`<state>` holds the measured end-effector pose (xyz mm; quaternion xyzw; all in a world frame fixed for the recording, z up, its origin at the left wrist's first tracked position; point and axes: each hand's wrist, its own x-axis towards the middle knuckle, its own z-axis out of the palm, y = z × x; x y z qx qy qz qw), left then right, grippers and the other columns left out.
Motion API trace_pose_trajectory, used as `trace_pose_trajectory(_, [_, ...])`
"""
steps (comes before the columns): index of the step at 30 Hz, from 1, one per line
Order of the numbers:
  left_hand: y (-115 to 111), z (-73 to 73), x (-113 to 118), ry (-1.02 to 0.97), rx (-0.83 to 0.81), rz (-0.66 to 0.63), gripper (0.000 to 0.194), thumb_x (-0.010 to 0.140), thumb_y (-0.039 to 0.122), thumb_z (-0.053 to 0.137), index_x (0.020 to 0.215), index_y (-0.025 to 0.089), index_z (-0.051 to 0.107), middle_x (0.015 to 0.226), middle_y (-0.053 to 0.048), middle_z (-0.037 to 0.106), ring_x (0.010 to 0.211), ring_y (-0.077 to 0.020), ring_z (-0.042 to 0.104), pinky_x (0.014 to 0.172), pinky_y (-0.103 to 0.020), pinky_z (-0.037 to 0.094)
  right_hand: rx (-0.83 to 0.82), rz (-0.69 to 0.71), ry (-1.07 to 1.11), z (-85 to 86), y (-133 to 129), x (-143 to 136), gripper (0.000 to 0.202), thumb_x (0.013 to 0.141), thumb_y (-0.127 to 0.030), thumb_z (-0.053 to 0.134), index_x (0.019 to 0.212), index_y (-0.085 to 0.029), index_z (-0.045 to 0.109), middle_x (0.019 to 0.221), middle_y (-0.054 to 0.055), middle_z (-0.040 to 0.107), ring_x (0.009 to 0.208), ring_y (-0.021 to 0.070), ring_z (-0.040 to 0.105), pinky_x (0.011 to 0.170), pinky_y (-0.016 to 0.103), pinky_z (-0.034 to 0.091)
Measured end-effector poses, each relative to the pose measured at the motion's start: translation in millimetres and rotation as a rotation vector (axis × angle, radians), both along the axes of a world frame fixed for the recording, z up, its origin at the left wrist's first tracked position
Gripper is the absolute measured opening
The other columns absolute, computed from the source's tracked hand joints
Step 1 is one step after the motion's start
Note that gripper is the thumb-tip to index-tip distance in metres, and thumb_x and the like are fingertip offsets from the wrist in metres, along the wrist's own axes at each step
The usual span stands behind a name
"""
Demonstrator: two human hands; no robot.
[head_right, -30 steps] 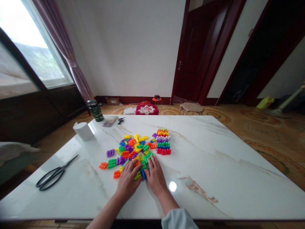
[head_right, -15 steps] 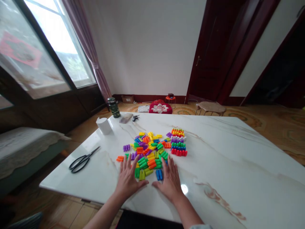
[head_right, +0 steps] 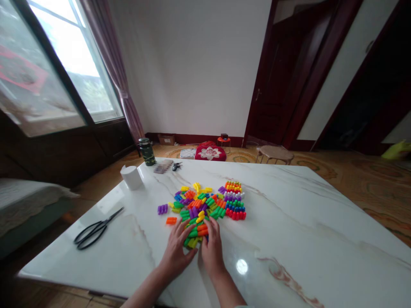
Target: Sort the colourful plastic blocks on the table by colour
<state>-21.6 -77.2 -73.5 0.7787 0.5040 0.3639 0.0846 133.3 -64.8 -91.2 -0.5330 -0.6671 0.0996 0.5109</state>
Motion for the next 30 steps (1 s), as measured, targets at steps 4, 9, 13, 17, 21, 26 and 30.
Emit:
trace_pose_trajectory(4, [30, 14.2, 11, -0.188, 0.029, -0.075, 0.055, 0.082, 0.014, 0.052, 0.136, 0.025, 0.049, 0.146, -0.011, 0.044, 0.134, -0.0253, 0.044, 0.107, -0.045, 0.043, 0.038, 0.151, 0.06, 38.3, 18, -5, 0.049, 0.086, -0.01, 0.043, 0.131, -0.024, 0.053, 0.137, 0.009, 0.052, 0.129, 0.0205, 0.049, 0.108, 0.041, 0.043])
trace_pose_trajectory(9, [67, 31.9, -2, -0.04, 0.03, 0.295, 0.057, 0.083, 0.043, 0.063, 0.136, 0.026, 0.052, 0.149, -0.012, 0.041, 0.142, -0.0353, 0.03, 0.113, -0.058, 0.028, 0.107, -0.054, 0.091, 68.0, 73, 64, 0.038, 0.091, -0.039, 0.051, 0.124, -0.021, 0.058, 0.13, 0.012, 0.058, 0.125, 0.0237, 0.05, 0.109, 0.046, 0.039])
trace_pose_trajectory(13, [77, 17.0, -15, 0.123, -0.069, 0.453, 0.066, 0.08, 0.056, 0.064, 0.138, 0.029, 0.051, 0.15, -0.011, 0.041, 0.142, -0.0394, 0.028, 0.112, -0.061, 0.023, -0.123, -0.34, 0.102, 49.7, 125, 138, 0.066, 0.08, -0.064, 0.048, 0.121, -0.013, 0.059, 0.131, 0.018, 0.055, 0.129, 0.0308, 0.045, 0.112, 0.049, 0.031])
trace_pose_trajectory(17, [79, -1.3, -16, 0.223, -0.038, 0.333, 0.07, 0.077, 0.063, 0.063, 0.138, 0.032, 0.051, 0.15, -0.01, 0.042, 0.139, -0.0376, 0.033, 0.113, -0.061, 0.021, -0.433, -0.281, 0.047, 29.5, 153, 166, 0.077, 0.077, -0.067, 0.047, 0.139, -0.021, 0.046, 0.145, 0.013, 0.046, 0.138, 0.0291, 0.036, 0.114, 0.048, 0.026])
trace_pose_trajectory(21, [79, -2.3, -15, 0.236, -0.006, 0.277, 0.069, 0.08, 0.063, 0.06, 0.14, 0.032, 0.049, 0.151, -0.01, 0.04, 0.14, -0.0367, 0.032, 0.113, -0.061, 0.023, -0.467, -0.196, 0.01, 21.5, 159, 149, 0.065, 0.076, -0.061, 0.052, 0.13, -0.025, 0.056, 0.135, 0.008, 0.057, 0.132, 0.0297, 0.045, 0.114, 0.053, 0.022])
trace_pose_trajectory(26, [76, 3.0, -17, 0.247, 0.048, 0.18, 0.078, 0.079, 0.065, 0.06, 0.146, 0.033, 0.039, 0.156, -0.009, 0.031, 0.142, -0.0378, 0.027, 0.112, -0.06, 0.028, -0.255, -0.021, 0.129, 18.2, 151, 108, 0.056, 0.068, -0.039, 0.064, 0.121, -0.023, 0.063, 0.127, 0.008, 0.06, 0.12, 0.0246, 0.054, 0.107, 0.039, 0.039])
trace_pose_trajectory(30, [76, 1.5, -19, 0.236, 0.069, 0.155, 0.077, 0.078, 0.065, 0.062, 0.145, 0.033, 0.042, 0.153, -0.009, 0.036, 0.14, -0.0387, 0.031, 0.111, -0.06, 0.03, -0.231, -0.039, 0.134, 26.7, 149, 79, 0.052, 0.064, -0.021, 0.058, 0.116, -0.021, 0.065, 0.119, 0.008, 0.062, 0.115, 0.0248, 0.056, 0.106, 0.041, 0.04])
